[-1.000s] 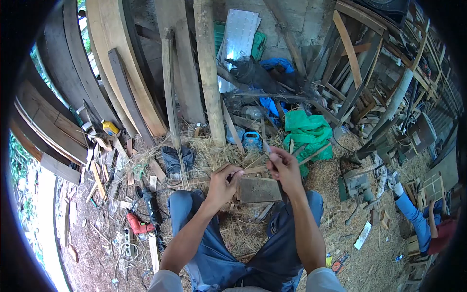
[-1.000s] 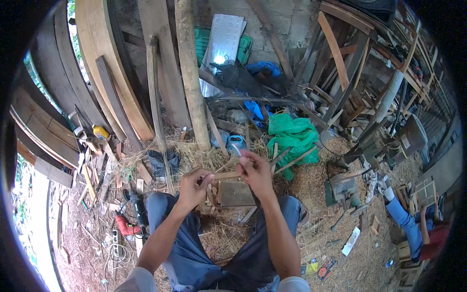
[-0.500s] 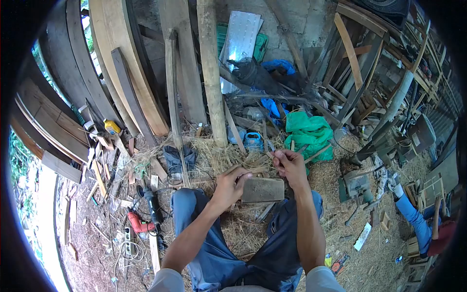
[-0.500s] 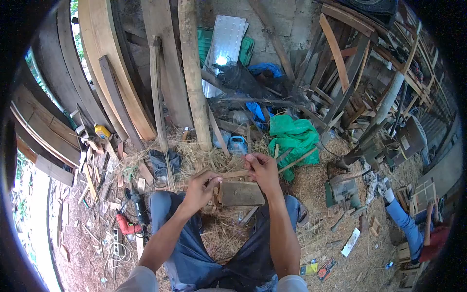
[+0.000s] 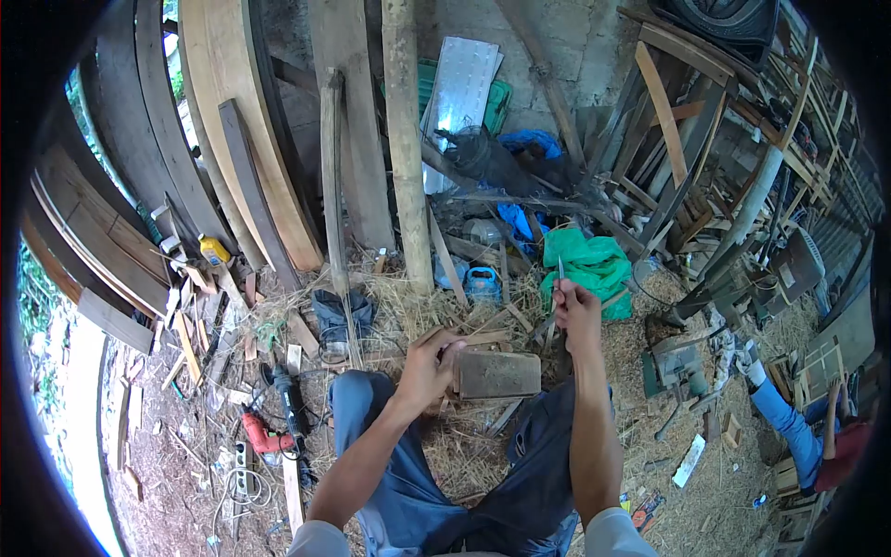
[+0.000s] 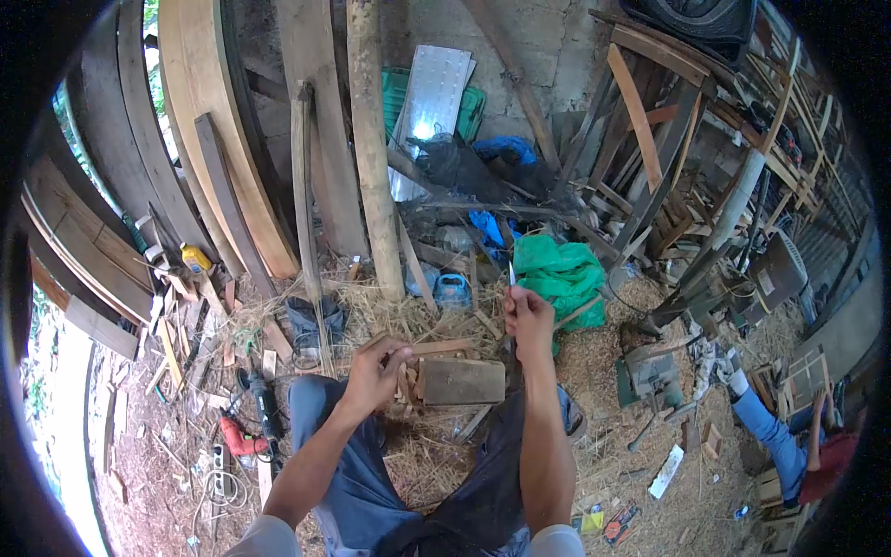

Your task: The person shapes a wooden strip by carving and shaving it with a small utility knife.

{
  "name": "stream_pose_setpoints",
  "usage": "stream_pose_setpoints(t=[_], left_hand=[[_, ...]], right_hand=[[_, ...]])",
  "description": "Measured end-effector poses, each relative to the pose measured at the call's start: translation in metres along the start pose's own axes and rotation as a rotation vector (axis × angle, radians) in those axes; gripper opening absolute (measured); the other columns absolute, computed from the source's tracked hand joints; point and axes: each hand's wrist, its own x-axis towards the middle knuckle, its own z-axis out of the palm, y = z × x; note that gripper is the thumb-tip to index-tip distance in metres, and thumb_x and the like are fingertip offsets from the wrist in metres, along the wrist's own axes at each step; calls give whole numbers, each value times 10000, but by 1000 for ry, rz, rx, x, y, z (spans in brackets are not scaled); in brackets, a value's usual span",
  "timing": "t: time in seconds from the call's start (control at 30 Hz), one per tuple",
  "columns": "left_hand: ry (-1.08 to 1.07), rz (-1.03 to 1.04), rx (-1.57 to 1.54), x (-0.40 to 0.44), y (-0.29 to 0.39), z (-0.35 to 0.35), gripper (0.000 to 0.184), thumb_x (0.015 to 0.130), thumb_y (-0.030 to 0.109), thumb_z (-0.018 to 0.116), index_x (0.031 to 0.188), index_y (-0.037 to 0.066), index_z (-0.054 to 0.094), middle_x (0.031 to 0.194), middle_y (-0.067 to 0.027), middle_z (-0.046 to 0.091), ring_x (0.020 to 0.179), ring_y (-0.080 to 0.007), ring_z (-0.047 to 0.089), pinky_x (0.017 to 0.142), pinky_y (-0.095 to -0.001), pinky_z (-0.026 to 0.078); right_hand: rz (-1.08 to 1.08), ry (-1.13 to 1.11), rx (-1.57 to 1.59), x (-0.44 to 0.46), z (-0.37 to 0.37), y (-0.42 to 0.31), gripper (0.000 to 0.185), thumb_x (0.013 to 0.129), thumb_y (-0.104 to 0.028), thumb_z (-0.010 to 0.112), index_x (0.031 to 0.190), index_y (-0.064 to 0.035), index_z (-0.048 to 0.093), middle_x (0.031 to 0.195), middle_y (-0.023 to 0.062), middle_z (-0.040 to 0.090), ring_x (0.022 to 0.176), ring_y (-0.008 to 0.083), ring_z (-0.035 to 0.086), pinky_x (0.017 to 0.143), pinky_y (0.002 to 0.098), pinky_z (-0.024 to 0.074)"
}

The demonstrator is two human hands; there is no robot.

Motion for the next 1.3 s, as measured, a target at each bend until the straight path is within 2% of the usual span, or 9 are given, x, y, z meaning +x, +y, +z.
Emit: stream_pose_setpoints(t=[0.23, 0.5, 0.7, 0.77, 0.8, 0.87, 0.9, 1.07, 1.3], left_hand=[[-22, -35, 7, 5, -4, 0, 64, 821, 9, 635, 879, -14, 620, 771, -141, 599, 677, -281, 595, 616, -335, 456], [-84, -41, 39, 5, 6, 1, 69, 824, 15, 627, 889, -11, 627, 761, -141, 596, 671, -275, 585, 618, -337, 448], [-122, -58, -45, 4, 6, 6, 58, 828, 14, 614, 878, -9, 632, 732, -139, 596, 646, -251, 586, 618, -327, 452], [-108, -75, -31, -2, -5, -4, 53, 830, 15, 613, 873, -10, 633, 726, -139, 597, 651, -247, 590, 620, -325, 453], [-98, -93, -15, -4, -9, -8, 49, 832, 16, 611, 867, -10, 634, 720, -138, 599, 656, -242, 594, 622, -322, 455], [-91, -72, -18, -4, -14, -8, 47, 845, 18, 603, 861, -8, 638, 732, -117, 610, 655, -211, 591, 608, -303, 445], [-90, -61, -31, -3, -15, -5, 54, 858, 20, 595, 856, -6, 642, 744, -96, 621, 653, -179, 589, 594, -285, 435], [-88, -82, -32, 3, -8, 9, 50, 844, 2, 590, 860, -15, 634, 745, -110, 614, 647, -200, 591, 596, -304, 445], [-147, -77, -81, 3, -5, 10, 48, 827, -12, 584, 860, -26, 615, 716, -123, 576, 637, -235, 578, 594, -327, 442]], right_hand=[[46, -224, 76, -41, 31, -11, 229, 938, -180, 553, 1043, 20, 590, 674, -3, 538, 483, 28, 381, 418, 188, 267], [152, -332, 139, -38, 31, -8, 221, 929, -177, 566, 993, 28, 619, 665, -25, 529, 481, 26, 377, 422, 183, 265], [142, -267, 99, -22, 15, -3, 243, 921, -221, 584, 953, 14, 638, 655, -41, 514, 471, 19, 360, 416, 185, 249], [-15, 148, 80, -5, -8, -5, 260, 922, -247, 581, 973, 0, 644, 645, -46, 500, 469, 18, 354, 413, 188, 246], [-17, 146, 81, -4, -16, -9, 260, 922, -247, 581, 973, 0, 644, 645, -46, 500, 469, 18, 354, 413, 188, 246], [-95, 81, 82, -2, -24, -12, 242, 928, -259, 572, 979, -32, 639, 640, -51, 490, 470, 19, 353, 414, 189, 249], [-5, 19, 78, -14, -13, -9, 239, 928, -251, 573, 1012, -33, 621, 647, -48, 491, 472, 19, 353, 417, 188, 253], [106, -316, 36, -44, 37, -8, 272, 930, -213, 569, 1060, 21, 619, 649, -33, 506, 472, 25, 352, 417, 191, 261], [156, -345, 15, -35, 27, -10, 247, 936, -180, 557, 1014, 46, 620, 655, -25, 517, 467, 24, 363, 414, 185, 242]])
